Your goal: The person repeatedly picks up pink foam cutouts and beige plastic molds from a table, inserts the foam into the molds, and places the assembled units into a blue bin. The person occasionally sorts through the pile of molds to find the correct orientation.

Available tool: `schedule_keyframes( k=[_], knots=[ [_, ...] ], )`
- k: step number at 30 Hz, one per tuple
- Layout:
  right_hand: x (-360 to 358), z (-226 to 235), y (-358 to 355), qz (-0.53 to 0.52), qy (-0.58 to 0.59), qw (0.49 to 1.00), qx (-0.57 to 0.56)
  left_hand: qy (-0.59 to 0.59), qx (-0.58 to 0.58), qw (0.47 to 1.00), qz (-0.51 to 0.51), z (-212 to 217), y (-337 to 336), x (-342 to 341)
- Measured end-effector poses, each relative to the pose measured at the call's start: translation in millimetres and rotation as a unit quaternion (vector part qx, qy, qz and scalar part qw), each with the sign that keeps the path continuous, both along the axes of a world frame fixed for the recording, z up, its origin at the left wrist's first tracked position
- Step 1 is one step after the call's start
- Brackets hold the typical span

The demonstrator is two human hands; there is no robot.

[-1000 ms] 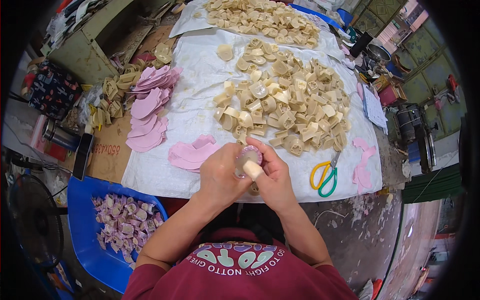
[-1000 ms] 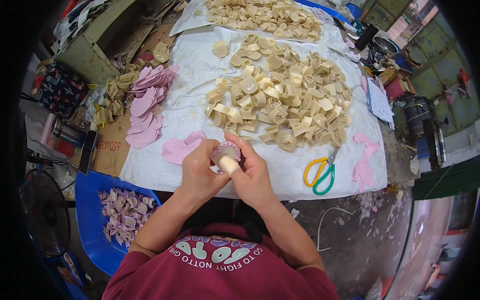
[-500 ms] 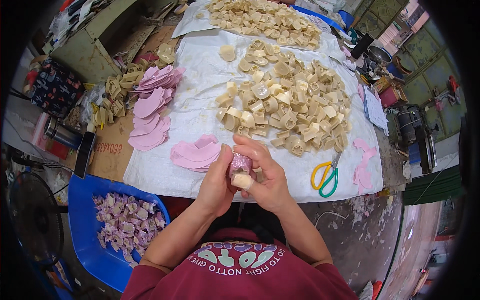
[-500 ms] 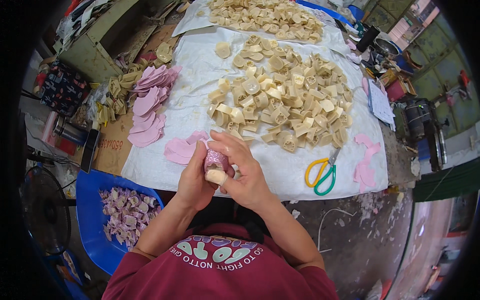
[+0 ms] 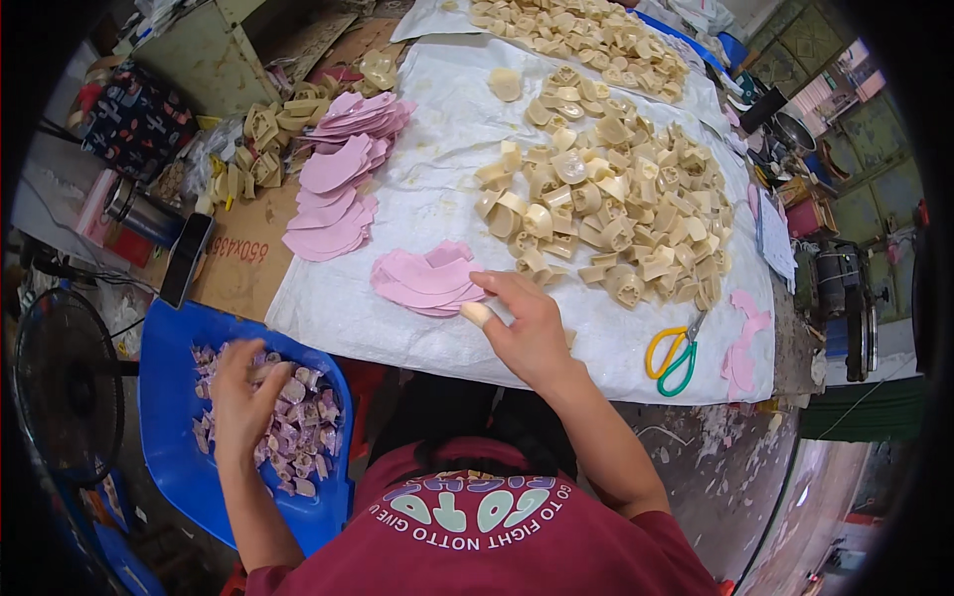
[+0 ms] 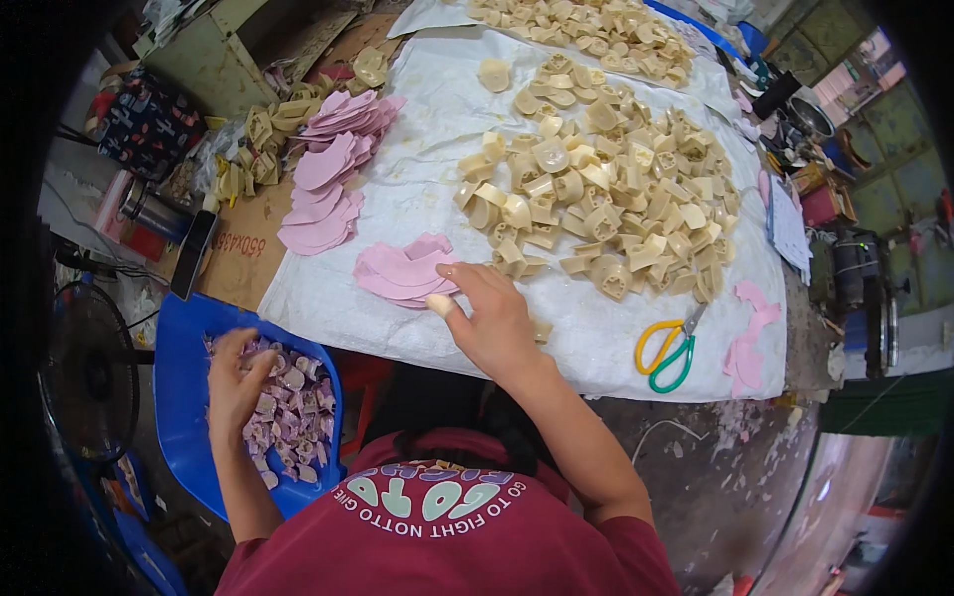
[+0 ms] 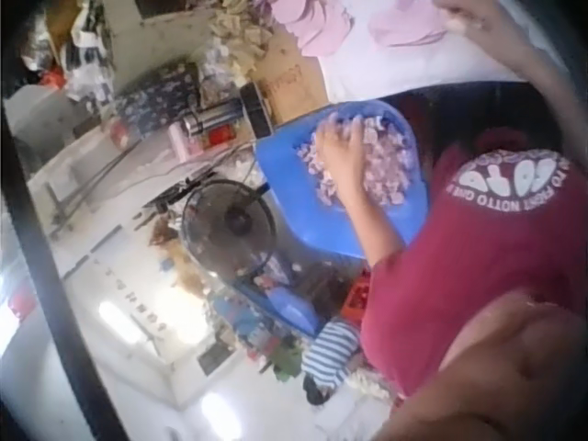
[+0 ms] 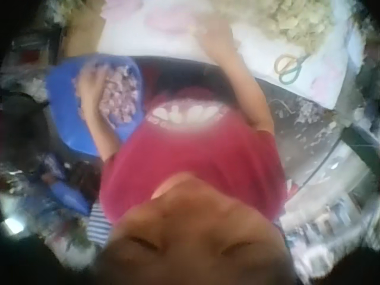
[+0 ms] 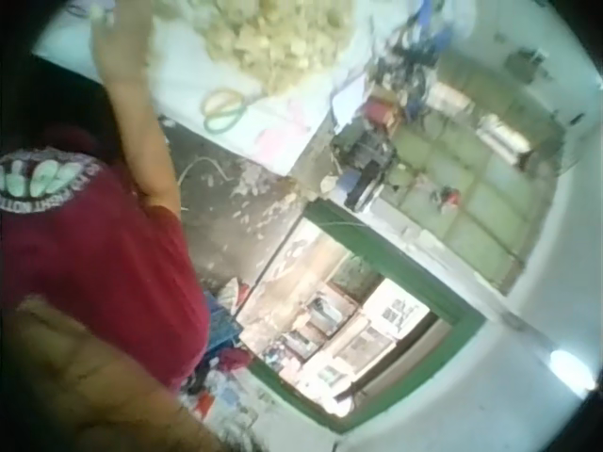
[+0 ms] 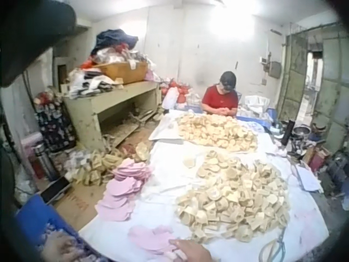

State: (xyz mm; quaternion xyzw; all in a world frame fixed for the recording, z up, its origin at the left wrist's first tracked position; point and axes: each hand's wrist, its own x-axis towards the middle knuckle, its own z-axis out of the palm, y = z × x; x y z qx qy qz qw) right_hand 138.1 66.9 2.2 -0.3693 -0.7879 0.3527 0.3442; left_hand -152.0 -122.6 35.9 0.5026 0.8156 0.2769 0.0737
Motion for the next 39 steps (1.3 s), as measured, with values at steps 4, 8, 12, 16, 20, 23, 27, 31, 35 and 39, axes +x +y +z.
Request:
schedule_keyframes(
  k=[4, 8, 12, 16, 20, 23, 27, 31, 35, 39],
  knots=[
    [-35.2, -7.5, 16.6, 0.03, -0.115, 0.984, 0.134, 0.141, 0.053, 0.988, 0.022, -2.0, 4.4, 1.0],
    [-54.6, -26.2, 25.7, 0.015, -0.156, 0.978, 0.139, -0.034, 0.163, 0.978, -0.125, -15.7, 60.9, 53.1],
    [-59.3, -31.3, 33.2, 0.01, -0.178, 0.979, 0.1, -0.048, 0.171, 0.955, -0.238, -41.1, 106.7, 99.5],
    [-44.8, -19.4, 54.3, -0.035, 0.006, 0.999, -0.03, -0.04, 0.116, 0.968, -0.22, -64.4, 116.3, 109.0],
    [-7.0, 32.4, 61.6, -0.111, 0.166, 0.978, -0.054, -0.002, 0.2, 0.966, -0.161, -42.0, 108.6, 122.1],
    [3.8, 35.7, 32.5, -0.04, 0.054, 0.984, 0.163, -0.329, 0.159, 0.911, -0.189, -33.5, 123.2, 136.5],
    [26.0, 35.2, 11.0, 0.042, -0.013, 0.972, 0.229, -0.744, 0.08, 0.652, -0.124, -19.1, 146.4, 151.2],
    [94.3, 27.3, 4.8, -0.091, -0.021, 0.99, 0.104, -0.771, 0.105, 0.623, -0.074, -27.2, 154.3, 148.6],
    [104.4, 4.1, -24.9, -0.091, -0.13, 0.987, 0.003, -0.713, 0.116, 0.684, -0.099, -45.9, 162.8, 182.2],
    [99.6, -17.7, -20.6, -0.139, -0.02, 0.99, -0.012, -0.582, 0.143, 0.779, -0.185, -51.1, 183.4, 238.1]
  ],
)
